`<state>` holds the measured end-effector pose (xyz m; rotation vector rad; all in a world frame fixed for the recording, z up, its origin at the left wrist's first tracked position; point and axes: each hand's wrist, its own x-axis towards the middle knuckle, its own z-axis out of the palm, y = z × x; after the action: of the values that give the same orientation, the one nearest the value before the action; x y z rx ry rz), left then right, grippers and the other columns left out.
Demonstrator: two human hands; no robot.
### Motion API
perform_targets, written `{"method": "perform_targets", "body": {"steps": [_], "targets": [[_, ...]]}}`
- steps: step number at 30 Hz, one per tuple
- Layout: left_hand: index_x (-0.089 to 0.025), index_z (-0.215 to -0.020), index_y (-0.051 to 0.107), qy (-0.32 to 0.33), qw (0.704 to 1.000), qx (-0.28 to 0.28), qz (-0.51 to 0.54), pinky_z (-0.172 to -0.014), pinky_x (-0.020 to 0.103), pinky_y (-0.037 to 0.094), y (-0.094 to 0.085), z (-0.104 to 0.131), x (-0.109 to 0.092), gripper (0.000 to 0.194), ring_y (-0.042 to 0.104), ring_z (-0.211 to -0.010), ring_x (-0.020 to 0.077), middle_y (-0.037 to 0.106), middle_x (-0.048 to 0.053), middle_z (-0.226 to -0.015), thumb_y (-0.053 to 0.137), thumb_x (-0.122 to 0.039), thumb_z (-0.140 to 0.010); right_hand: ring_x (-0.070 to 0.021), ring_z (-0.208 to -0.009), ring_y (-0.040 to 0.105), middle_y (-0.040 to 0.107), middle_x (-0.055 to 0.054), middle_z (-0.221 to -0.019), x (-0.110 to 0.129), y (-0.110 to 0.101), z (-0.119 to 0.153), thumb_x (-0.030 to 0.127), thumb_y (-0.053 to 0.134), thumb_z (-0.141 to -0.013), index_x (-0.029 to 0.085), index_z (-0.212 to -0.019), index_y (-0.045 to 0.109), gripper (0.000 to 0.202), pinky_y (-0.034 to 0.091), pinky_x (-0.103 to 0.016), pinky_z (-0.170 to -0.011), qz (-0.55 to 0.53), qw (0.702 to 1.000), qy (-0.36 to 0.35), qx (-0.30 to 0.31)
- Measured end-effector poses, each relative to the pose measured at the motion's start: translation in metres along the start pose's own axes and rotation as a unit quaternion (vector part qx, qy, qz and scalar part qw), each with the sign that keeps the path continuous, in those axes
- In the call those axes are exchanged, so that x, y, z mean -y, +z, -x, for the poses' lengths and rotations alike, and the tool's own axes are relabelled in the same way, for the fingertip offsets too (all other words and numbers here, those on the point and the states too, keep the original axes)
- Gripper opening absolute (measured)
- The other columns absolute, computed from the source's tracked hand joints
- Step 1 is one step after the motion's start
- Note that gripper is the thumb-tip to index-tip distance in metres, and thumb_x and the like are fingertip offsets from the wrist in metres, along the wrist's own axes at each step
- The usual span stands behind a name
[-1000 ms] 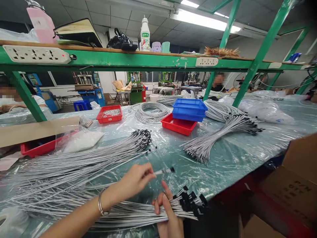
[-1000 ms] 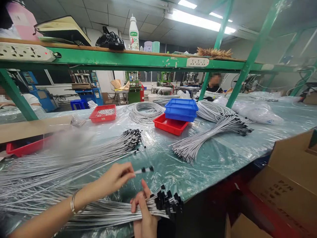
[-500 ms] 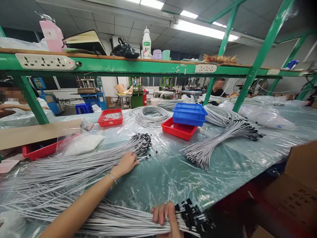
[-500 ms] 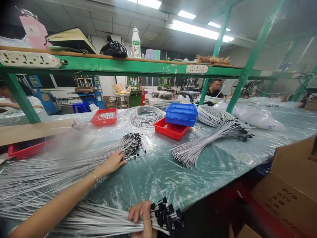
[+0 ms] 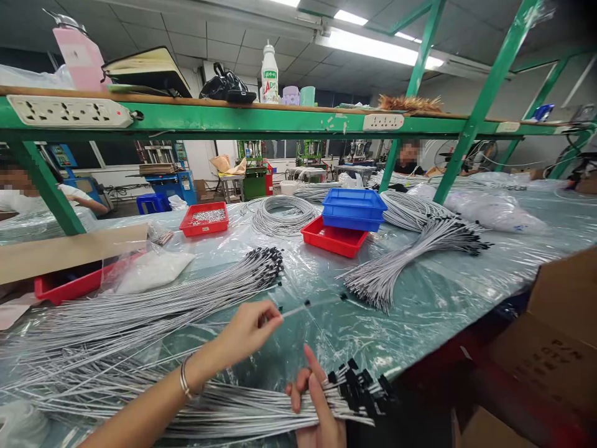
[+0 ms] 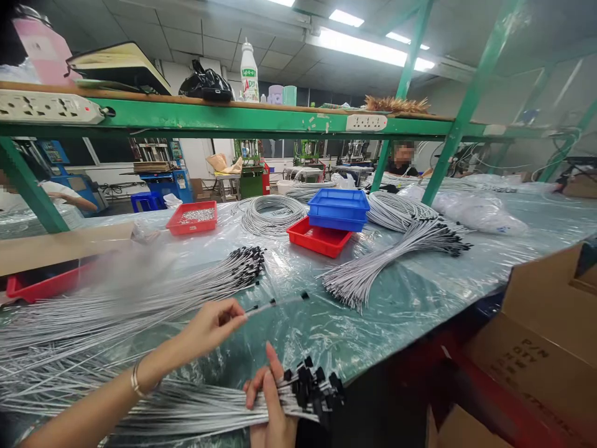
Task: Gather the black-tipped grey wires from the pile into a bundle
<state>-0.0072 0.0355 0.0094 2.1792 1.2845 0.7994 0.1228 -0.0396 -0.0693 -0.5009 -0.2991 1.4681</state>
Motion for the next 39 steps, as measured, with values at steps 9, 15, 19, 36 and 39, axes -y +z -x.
{"method": "perform_targets", "body": {"steps": [9, 15, 19, 36, 39], "targets": [[-0.019, -0.088, 0.059, 0.064, 0.984, 0.128, -0.105, -0.071, 0.023, 0.037, -0.004, 0.016, -0.009, 0.027, 0.052, -0.077, 0.0136, 0.059, 0.002, -0.083, 0.04, -0.038, -0.089, -0.011, -0.065, 0.047, 0.051, 0.002, -0.07, -0.002, -0.007, 0.001, 0.043, 0.066, -0.068, 0.018, -0.063, 0.053, 0.029, 0.04, -0.025, -0.07, -0.014, 1.0, 0.007, 0.003], [-0.016, -0.121, 0.042, -0.023, 0.942, 0.002, -0.334, -0.087, 0.045, 0.03, 0.002, -0.041, 0.064, 0.061, 0.034, -0.109, 0.032, 0.035, 0.015, -0.124, 0.061, -0.047, -0.072, -0.0132, -0.057, 0.049, 0.042, 0.003, -0.049, -0.003, -0.01, -0.003, 0.042, 0.062, -0.072, 0.019, -0.056, 0.049, 0.032, 0.039, -0.03, -0.075, -0.049, 0.997, 0.015, 0.063], [-0.017, -0.09, 0.055, 0.005, 0.943, 0.029, -0.332, -0.082, 0.042, 0.03, 0.011, -0.04, 0.08, 0.02, 0.039, -0.1, 0.0277, 0.047, 0.01, -0.106, 0.048, -0.034, -0.084, -0.01, -0.046, 0.041, 0.04, 0.003, -0.044, -0.004, -0.01, -0.005, 0.039, 0.064, -0.071, 0.018, -0.055, 0.049, 0.03, 0.039, -0.028, -0.065, -0.086, 0.992, 0.021, 0.089], [-0.018, -0.097, 0.047, 0.045, 0.981, 0.186, -0.029, -0.06, 0.018, 0.036, 0.025, 0.018, -0.049, 0.023, 0.052, -0.058, 0.0088, 0.056, -0.005, -0.056, 0.028, -0.03, -0.094, -0.0068, -0.053, 0.043, 0.05, 0.002, -0.06, 0.001, -0.011, 0.0, 0.042, 0.067, -0.069, 0.022, -0.086, 0.065, 0.026, 0.04, -0.02, -0.061, 0.004, 1.0, 0.028, 0.01], [-0.018, -0.094, 0.049, 0.054, 0.98, 0.189, -0.035, -0.066, 0.019, 0.037, 0.022, 0.026, -0.053, 0.02, 0.053, -0.067, 0.0092, 0.058, -0.003, -0.065, 0.032, -0.027, -0.093, -0.0075, -0.052, 0.041, 0.046, 0.003, -0.055, -0.001, -0.015, -0.001, 0.043, 0.069, -0.066, 0.019, -0.082, 0.063, 0.029, 0.041, -0.022, -0.06, -0.001, 0.999, 0.048, -0.007]]}}
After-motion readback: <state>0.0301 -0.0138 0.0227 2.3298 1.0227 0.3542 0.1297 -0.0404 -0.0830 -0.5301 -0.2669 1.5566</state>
